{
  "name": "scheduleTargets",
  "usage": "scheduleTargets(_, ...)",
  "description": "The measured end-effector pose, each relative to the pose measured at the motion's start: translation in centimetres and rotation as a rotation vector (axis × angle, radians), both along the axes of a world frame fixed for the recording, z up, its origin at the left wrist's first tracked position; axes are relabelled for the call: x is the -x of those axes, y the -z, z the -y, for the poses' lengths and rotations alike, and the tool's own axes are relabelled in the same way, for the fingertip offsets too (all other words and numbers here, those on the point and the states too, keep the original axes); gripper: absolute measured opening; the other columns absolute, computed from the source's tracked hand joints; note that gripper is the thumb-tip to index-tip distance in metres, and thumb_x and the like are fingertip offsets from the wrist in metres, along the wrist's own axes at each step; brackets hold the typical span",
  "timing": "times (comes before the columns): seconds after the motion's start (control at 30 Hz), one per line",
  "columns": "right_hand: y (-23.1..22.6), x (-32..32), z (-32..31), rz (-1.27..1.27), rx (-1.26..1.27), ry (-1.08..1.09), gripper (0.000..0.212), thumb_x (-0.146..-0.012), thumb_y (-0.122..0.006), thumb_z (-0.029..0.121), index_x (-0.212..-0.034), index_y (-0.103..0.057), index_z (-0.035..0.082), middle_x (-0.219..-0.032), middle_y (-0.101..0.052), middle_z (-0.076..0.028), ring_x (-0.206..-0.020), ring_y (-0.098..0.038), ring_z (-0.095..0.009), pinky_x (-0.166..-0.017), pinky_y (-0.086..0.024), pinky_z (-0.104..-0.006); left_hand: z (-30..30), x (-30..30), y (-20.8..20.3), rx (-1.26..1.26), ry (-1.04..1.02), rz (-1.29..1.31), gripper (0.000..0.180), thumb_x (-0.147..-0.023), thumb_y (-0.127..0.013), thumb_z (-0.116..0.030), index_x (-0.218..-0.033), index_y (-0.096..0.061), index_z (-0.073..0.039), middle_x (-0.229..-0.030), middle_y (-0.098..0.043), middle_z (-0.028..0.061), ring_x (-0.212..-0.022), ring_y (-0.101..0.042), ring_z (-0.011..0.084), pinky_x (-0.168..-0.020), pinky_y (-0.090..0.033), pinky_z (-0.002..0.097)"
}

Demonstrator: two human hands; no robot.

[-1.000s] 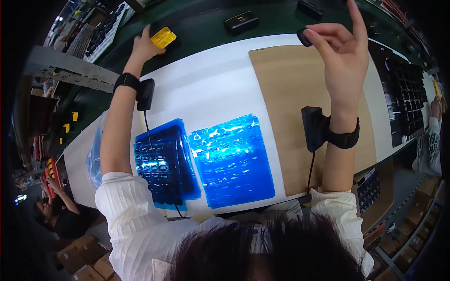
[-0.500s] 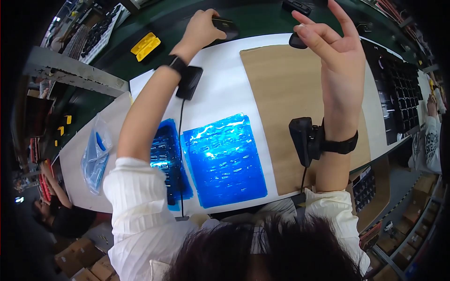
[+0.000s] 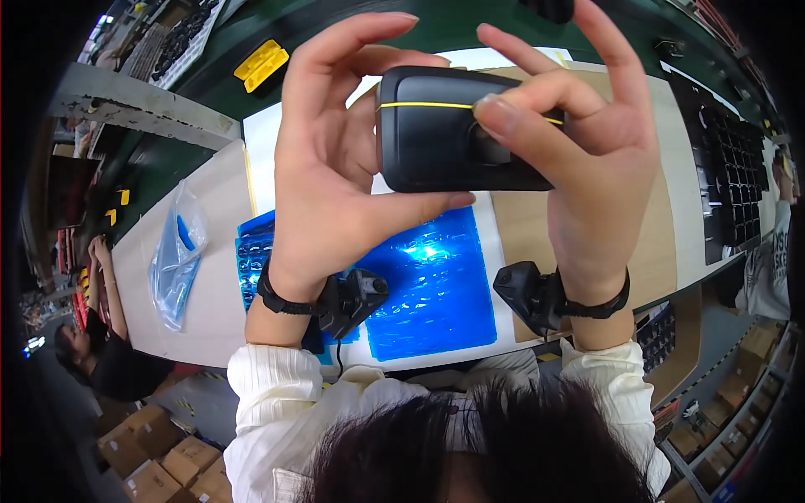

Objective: The person peels adhesive pads from a blue sheet and presses them onto the back of black cases before placing each case onto a conveyor belt.

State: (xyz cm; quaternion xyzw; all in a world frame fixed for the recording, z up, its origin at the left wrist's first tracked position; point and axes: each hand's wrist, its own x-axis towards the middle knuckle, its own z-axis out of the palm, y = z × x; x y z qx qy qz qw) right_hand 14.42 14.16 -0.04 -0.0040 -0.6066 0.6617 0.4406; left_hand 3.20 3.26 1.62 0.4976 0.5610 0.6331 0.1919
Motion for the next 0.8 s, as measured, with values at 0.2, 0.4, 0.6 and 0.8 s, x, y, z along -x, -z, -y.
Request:
scheduleTargets(0.2, -0.3, -0.3, 0.6, 0.038, -0.002, 0.026, 0.069, -0.071, -0.062, -0.002, -0.125, -0.019, -0.005, -0.081, -0.058, -0.01, -0.079, -0.056, -0.014, -0.096, -0.031, -0.0352, 0.3, -0.4, -0.2, 0.013, -0.081, -0.028, 0.094, -0.042, -0.073, 0.007, -0.123, -0.028, -0.005, -0.11, -0.048, 0.0161, -0.101, -0.05, 0.0272, -0.086, -0.043, 0.0338)
scheduleTargets(0.4, -0.4, -0.6, 0.6, 0.056, 0.001, 0.04, 0.072, -0.071, -0.062, -0.002, -0.126, -0.016, -0.004, -0.085, -0.057, -0.012, -0.083, -0.055, -0.015, -0.096, -0.03, -0.0346, 0.2, -0.4, -0.3, 0.012, -0.07, -0.056, 0.093, -0.041, -0.073, 0.008, -0.122, -0.029, -0.006, -0.11, -0.047, 0.0169, -0.101, -0.05, 0.0275, -0.086, -0.044, 0.0339)
scheduleTargets(0.6, -0.7, -0.6, 0.8, 0.082, 0.014, 0.041, 0.075, -0.071, -0.062, -0.001, -0.128, -0.013, -0.003, -0.09, -0.055, -0.013, -0.086, -0.054, -0.015, -0.096, -0.03, -0.034, 0.1, -0.2, 0.0, 0.012, -0.064, -0.043, 0.093, -0.041, -0.073, 0.007, -0.122, -0.029, -0.007, -0.11, -0.048, 0.0168, -0.102, -0.05, 0.0271, -0.085, -0.044, 0.0337)
scheduleTargets(0.8, -0.6, -0.4, 0.9, 0.11, 0.013, 0.045, 0.077, -0.072, -0.062, -0.001, -0.129, -0.011, -0.002, -0.095, -0.054, -0.014, -0.09, -0.053, -0.016, -0.096, -0.03, -0.0335, -0.2, 1.1, 1.1, -0.128, 0.09, -0.026, 0.09, -0.042, -0.073, 0.009, -0.119, -0.031, -0.007, -0.109, -0.048, 0.0166, -0.102, -0.049, 0.0264, -0.087, -0.043, 0.0333)
